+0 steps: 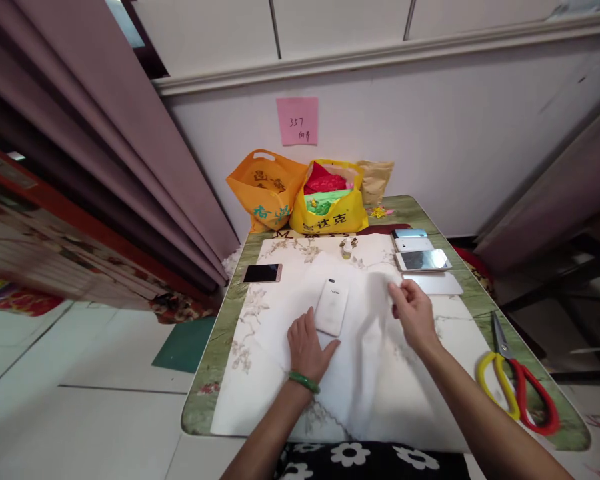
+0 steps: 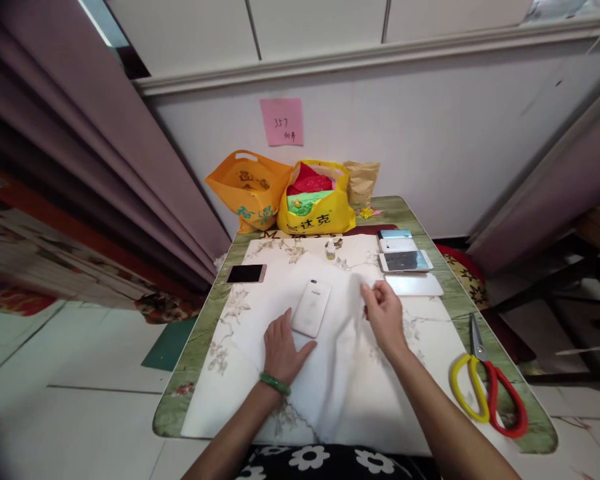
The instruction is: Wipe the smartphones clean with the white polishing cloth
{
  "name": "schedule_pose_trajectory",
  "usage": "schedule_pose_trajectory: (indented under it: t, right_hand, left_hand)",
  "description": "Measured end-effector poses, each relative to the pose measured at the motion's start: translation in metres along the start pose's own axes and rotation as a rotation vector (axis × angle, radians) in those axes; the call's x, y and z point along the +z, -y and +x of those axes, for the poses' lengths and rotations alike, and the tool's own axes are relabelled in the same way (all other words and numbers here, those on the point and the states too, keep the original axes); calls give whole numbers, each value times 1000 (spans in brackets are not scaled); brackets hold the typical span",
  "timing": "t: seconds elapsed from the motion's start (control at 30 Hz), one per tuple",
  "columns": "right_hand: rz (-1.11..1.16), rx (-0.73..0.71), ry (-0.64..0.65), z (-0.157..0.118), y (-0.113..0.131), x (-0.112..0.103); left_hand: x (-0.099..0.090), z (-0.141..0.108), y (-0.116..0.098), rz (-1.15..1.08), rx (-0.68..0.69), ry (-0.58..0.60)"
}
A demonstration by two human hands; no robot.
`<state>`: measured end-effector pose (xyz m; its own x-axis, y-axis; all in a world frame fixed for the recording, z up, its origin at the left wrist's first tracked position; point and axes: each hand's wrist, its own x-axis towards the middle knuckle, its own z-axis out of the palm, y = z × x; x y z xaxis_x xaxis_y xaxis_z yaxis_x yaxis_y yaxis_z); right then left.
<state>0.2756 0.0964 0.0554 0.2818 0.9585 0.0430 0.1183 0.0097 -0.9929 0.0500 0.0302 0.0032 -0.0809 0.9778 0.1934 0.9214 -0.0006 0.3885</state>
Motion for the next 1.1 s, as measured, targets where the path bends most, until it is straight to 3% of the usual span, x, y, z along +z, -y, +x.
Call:
schedule_pose_trajectory:
  t: [0.03,0.1,0.17,0.23,0.33,0.43,0.5,0.63,0.83,0.93,1.1]
  right_hand:
    - [55,18,65,0,5,13]
    - [106,59,329,0,11,38]
    - [50,46,487,2,9,56]
    - [-112,-66,471,8,1,66]
    - [-456,-355,427,22,-14,74]
    - [-706,-574,516,29,-28,83]
    - [-758,-660,582,26,-38,89]
    - [-717,-786,680,3,-53,87]
    - [-643,-885,987,-11,-54,55]
    - [-695,-849,933,3,-53,57]
    - [-931,-683,598,14,-58,97]
  left_hand:
    - [3,-3,1,-17,-5,-3]
    - [7,-6,5,-58,-17,-7]
    - [9,-8,12,-108,-15,-9]
    - [12,-9,20,-157,-6,-9]
    - [15,-8,26,-194,-27,-10]
    - [16,-7,26,-193,-45,-24]
    - [17,-7,26,-191,-36,-38]
    - [16,-8,27,-180,-4,-51]
    - [15,-9,27,-158,10,-41]
    - [15,-8,27,-147,26,-48]
    - [16,-8,29,-127,49,-65]
